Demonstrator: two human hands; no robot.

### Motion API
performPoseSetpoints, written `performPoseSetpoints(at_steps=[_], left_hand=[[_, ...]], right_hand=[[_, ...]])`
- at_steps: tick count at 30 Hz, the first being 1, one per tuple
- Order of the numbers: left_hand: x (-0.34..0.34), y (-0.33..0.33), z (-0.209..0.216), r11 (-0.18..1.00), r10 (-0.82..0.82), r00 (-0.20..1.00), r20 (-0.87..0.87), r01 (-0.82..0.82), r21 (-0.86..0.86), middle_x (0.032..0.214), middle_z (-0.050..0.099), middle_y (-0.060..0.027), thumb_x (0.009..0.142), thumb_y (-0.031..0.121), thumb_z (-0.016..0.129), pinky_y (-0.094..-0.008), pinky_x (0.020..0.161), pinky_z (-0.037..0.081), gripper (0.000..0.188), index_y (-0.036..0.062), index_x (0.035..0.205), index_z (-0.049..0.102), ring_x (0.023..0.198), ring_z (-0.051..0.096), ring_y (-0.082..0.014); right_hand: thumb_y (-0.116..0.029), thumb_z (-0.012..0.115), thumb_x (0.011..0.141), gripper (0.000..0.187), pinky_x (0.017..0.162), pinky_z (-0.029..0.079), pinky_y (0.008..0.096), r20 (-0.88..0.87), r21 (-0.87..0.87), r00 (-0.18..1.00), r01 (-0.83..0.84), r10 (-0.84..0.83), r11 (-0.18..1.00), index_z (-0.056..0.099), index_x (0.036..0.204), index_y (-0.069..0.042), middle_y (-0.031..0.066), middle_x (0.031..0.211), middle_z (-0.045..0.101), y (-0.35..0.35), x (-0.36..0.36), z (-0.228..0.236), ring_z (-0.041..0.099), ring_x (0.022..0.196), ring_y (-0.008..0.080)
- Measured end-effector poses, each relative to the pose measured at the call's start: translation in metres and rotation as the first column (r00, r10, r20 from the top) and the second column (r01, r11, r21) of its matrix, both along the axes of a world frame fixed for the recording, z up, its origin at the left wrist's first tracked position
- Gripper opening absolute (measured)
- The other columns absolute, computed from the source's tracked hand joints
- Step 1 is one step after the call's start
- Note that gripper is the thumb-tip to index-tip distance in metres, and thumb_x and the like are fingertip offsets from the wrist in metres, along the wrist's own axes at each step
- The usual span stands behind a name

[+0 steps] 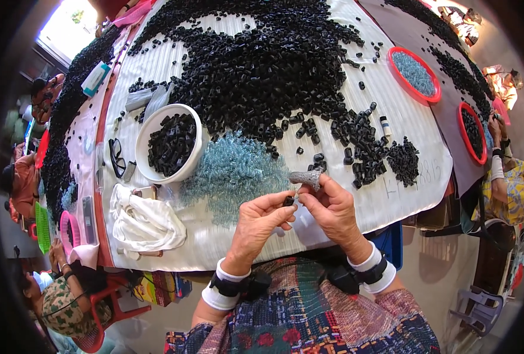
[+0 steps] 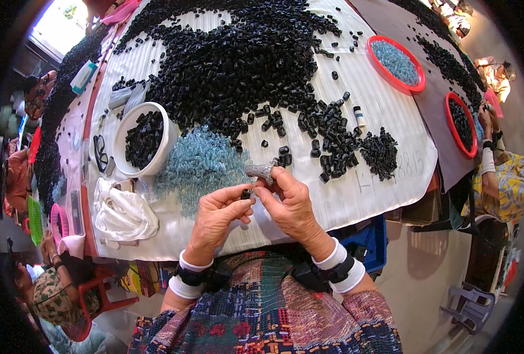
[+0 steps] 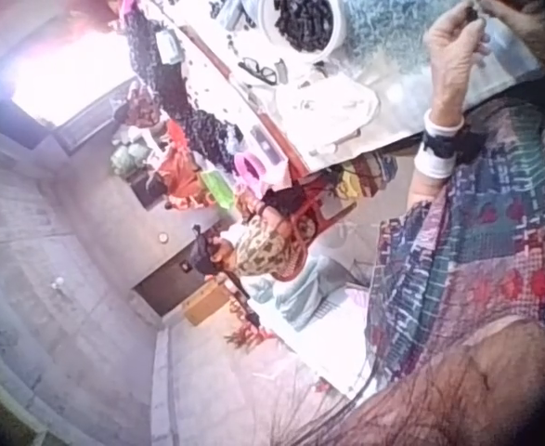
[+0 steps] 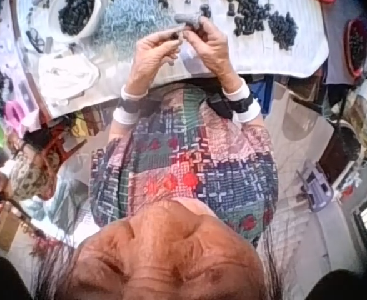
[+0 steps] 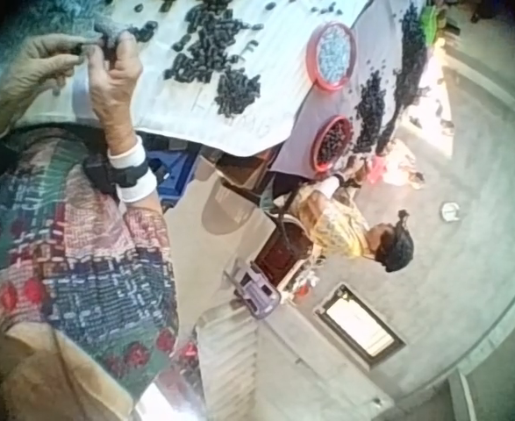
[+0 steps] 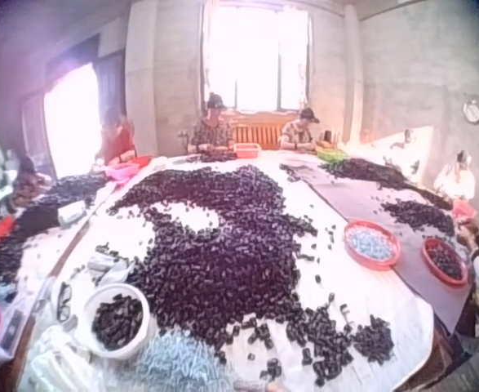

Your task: The recorder sorts and organizes small black plastic shoe components at a large communal work table.

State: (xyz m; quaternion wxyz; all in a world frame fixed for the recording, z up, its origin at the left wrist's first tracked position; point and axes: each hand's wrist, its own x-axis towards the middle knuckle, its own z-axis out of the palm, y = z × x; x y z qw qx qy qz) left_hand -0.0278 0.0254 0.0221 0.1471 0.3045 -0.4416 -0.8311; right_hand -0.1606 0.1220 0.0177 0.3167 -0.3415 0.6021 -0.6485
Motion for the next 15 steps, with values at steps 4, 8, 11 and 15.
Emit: performPoseSetpoints(at_steps=[4,8,11,15], left_hand=[[0.002,0.003,-0.002,0.996,-0.006,1.0,-0.018,0.004,-0.092,0.085,0.065,-0.0066,0.083,0.001,0.063,-0.0211,0.061,0.051,0.029,-0.004,0.112,0.06,0.07,0.061,-0.0096],[0.005,0.004,-0.006,0.978,-0.022,1.0,0.0,0.022,-0.207,0.091,0.065,-0.0061,0.083,0.003,0.064,-0.0198,0.062,0.051,0.032,-0.0005,0.115,0.059,0.075,0.06,-0.008],[0.002,0.006,0.0,0.99,0.016,1.0,0.015,-0.014,-0.143,0.093,0.065,-0.0076,0.083,0.003,0.064,-0.0205,0.062,0.051,0.03,-0.0027,0.112,0.059,0.077,0.062,-0.0097],[0.006,0.003,-0.003,0.995,0.038,0.999,0.01,-0.037,-0.091,0.091,0.066,-0.0092,0.083,0.003,0.064,-0.0215,0.061,0.052,0.024,-0.0047,0.105,0.06,0.078,0.065,-0.0131]], right_hand=[[0.004,0.061,0.079,0.022,0.062,0.048,0.0235,-0.246,-0.039,0.969,-0.015,0.005,0.999,0.057,0.101,0.001,0.007,0.08,0.058,-0.001,-0.004,0.004,0.059,0.07,0.0126],[0.006,0.061,0.076,0.019,0.055,0.046,0.0289,-0.547,0.003,0.834,-0.087,0.074,0.996,0.056,0.094,0.001,0.011,0.075,0.052,0.0,-0.004,0.011,0.056,0.063,0.0213],[0.006,0.061,0.076,0.018,0.053,0.045,0.0312,-0.565,0.0,0.823,-0.074,0.061,0.997,0.056,0.092,0.0,0.0114,0.074,0.051,-0.001,-0.004,0.01,0.055,0.062,0.0233],[0.006,0.062,0.075,0.018,0.053,0.045,0.0324,-0.535,0.019,0.842,-0.077,0.075,0.997,0.055,0.091,0.0,0.0126,0.074,0.051,-0.003,-0.002,0.013,0.056,0.062,0.0256]])
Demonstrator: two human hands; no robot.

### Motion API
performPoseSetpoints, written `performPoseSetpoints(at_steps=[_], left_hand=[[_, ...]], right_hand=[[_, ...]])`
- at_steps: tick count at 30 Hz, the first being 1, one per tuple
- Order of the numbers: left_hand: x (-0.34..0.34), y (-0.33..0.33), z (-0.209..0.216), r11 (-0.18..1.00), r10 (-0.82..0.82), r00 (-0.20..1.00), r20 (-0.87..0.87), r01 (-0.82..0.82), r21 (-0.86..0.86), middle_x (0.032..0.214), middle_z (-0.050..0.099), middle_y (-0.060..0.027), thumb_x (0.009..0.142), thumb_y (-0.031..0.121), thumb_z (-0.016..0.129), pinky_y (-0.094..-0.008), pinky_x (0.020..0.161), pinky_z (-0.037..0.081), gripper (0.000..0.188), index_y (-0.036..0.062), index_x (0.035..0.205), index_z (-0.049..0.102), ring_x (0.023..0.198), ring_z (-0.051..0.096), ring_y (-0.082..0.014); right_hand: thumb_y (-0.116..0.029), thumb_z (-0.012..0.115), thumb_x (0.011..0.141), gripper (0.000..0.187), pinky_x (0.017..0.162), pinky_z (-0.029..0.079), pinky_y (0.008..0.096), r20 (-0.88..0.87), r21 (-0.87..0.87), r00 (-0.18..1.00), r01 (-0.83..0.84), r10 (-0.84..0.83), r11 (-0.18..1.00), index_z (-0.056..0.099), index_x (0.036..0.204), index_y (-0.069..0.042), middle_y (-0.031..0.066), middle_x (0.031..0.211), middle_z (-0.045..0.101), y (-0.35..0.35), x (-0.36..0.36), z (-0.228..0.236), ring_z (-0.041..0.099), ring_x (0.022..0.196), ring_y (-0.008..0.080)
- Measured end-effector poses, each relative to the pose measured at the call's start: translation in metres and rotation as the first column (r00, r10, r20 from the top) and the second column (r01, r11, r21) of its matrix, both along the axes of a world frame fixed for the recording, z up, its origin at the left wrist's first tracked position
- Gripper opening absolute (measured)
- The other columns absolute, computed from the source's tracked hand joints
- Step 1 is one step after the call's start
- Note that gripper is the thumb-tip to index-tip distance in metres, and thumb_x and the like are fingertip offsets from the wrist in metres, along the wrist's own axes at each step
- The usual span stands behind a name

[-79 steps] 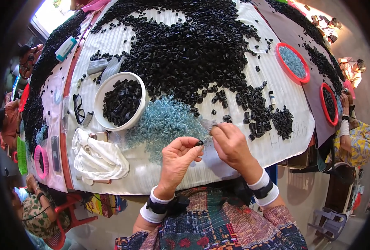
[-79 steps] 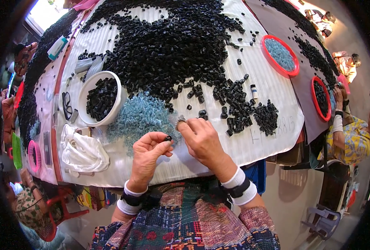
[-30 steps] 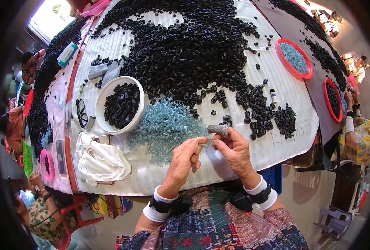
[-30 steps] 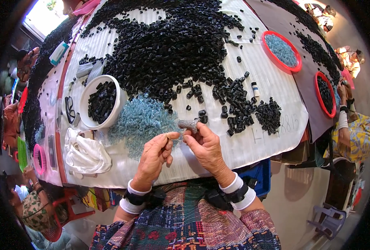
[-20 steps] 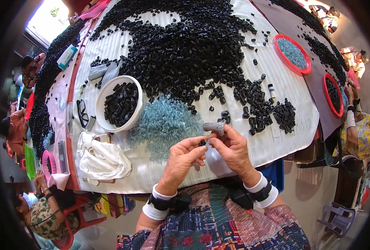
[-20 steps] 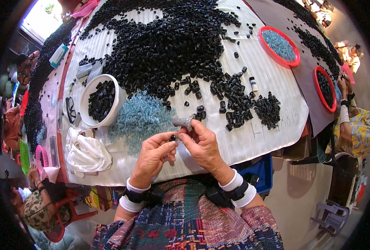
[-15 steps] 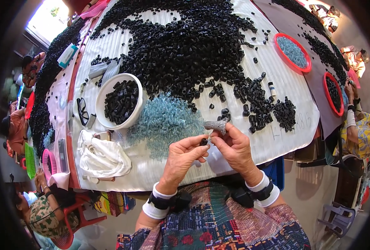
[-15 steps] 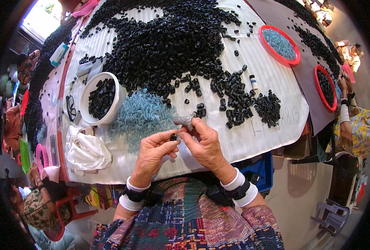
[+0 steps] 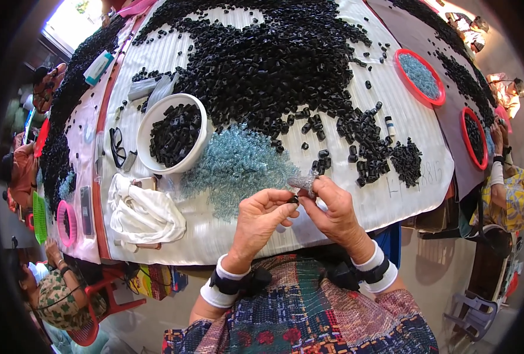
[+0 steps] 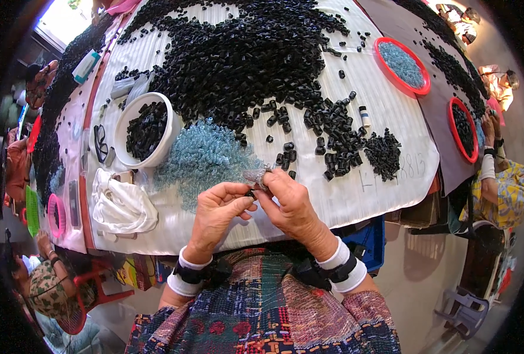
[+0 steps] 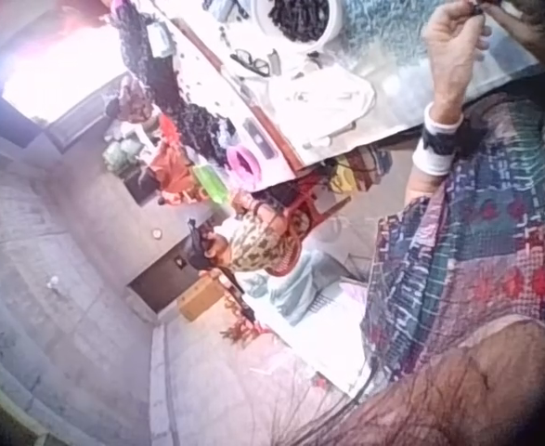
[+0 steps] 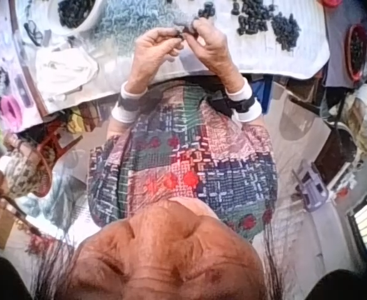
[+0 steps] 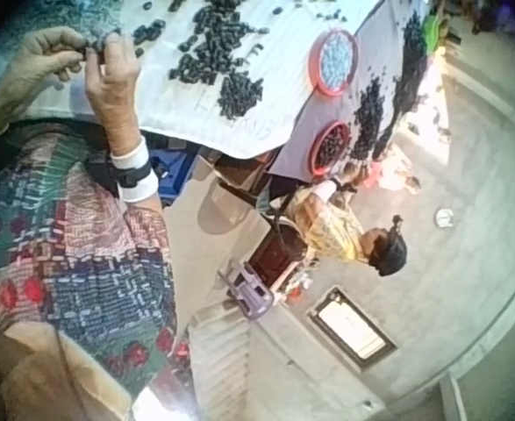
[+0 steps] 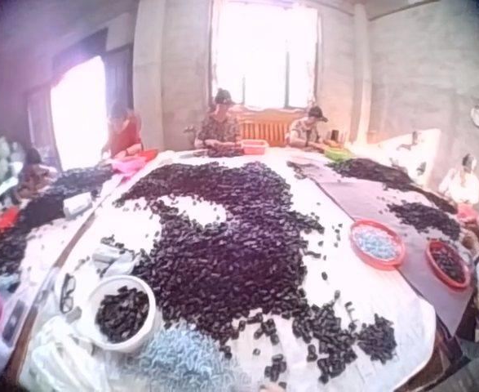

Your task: The recorder sorts and organizes small black plastic shoe components at a large communal work table.

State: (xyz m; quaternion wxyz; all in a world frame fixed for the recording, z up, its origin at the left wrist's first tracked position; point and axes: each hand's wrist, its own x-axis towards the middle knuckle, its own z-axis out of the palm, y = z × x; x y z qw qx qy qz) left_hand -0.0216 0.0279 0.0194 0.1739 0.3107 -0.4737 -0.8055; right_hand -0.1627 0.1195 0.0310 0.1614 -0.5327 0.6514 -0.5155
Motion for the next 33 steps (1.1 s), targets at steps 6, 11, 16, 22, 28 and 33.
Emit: performPoseSetpoints(at_steps=[6,11,16,22,28,33], left_hand=[[-0.001,0.0,-0.001,1.0,0.019,1.0,0.005,-0.019,0.011,0.089,0.066,-0.01,0.082,0.005,0.066,-0.0215,0.059,0.052,0.022,-0.0042,0.102,0.061,0.077,0.066,-0.0147],[0.002,-0.001,-0.006,0.999,0.032,0.999,-0.007,-0.032,0.039,0.088,0.067,-0.0105,0.082,0.006,0.067,-0.0213,0.059,0.053,0.022,-0.0037,0.101,0.062,0.076,0.066,-0.0149],[0.003,-0.004,-0.004,0.998,0.038,0.999,-0.005,-0.037,0.058,0.087,0.067,-0.0104,0.08,0.007,0.069,-0.0211,0.059,0.053,0.022,-0.0034,0.1,0.063,0.076,0.066,-0.0146],[0.004,-0.006,-0.005,0.998,0.047,0.998,-0.047,-0.045,0.04,0.087,0.067,-0.0103,0.08,0.005,0.069,-0.0218,0.061,0.053,0.022,-0.0035,0.1,0.063,0.077,0.066,-0.0136],[0.007,-0.008,-0.012,0.995,0.097,0.99,-0.1,-0.093,0.045,0.087,0.067,-0.01,0.08,0.003,0.068,-0.0218,0.061,0.053,0.022,-0.0039,0.1,0.063,0.077,0.065,-0.0132],[0.007,-0.013,-0.008,0.996,0.079,0.992,-0.096,-0.075,0.048,0.087,0.068,-0.0105,0.08,0.003,0.068,-0.022,0.061,0.054,0.022,-0.0044,0.1,0.063,0.077,0.066,-0.0138]], right_hand=[[0.007,0.062,0.073,0.018,0.053,0.044,0.0357,-0.103,-0.044,0.993,0.051,-0.055,0.998,0.055,0.088,0.0,0.0148,0.074,0.052,0.003,0.009,-0.001,0.054,0.062,0.0306],[0.009,0.063,0.07,0.018,0.054,0.044,0.0368,-0.181,-0.065,0.982,0.042,-0.054,0.997,0.054,0.084,0.001,0.0148,0.074,0.053,0.003,0.008,-0.006,0.054,0.063,0.031],[0.01,0.063,0.07,0.018,0.055,0.045,0.0359,-0.196,-0.086,0.979,0.043,-0.059,0.995,0.056,0.084,0.002,0.0142,0.074,0.055,-0.002,0.009,-0.006,0.055,0.063,0.0302],[0.01,0.064,0.07,0.023,0.055,0.045,0.0345,-0.15,-0.103,0.986,0.051,-0.067,0.993,0.059,0.092,0.002,0.0143,0.076,0.056,-0.008,0.012,0.0,0.055,0.066,0.0299],[0.01,0.061,0.074,0.031,0.061,0.049,0.0294,-0.28,-0.047,0.96,-0.008,-0.006,0.999,0.063,0.103,0.0,0.0131,0.089,0.064,-0.009,0.01,0.0,0.062,0.071,0.0212],[0.01,0.061,0.074,0.028,0.055,0.049,0.0277,-0.054,-0.015,0.996,0.068,-0.069,0.998,0.061,0.1,0.001,0.0112,0.083,0.062,-0.013,0.014,0.007,0.06,0.066,0.0194]])
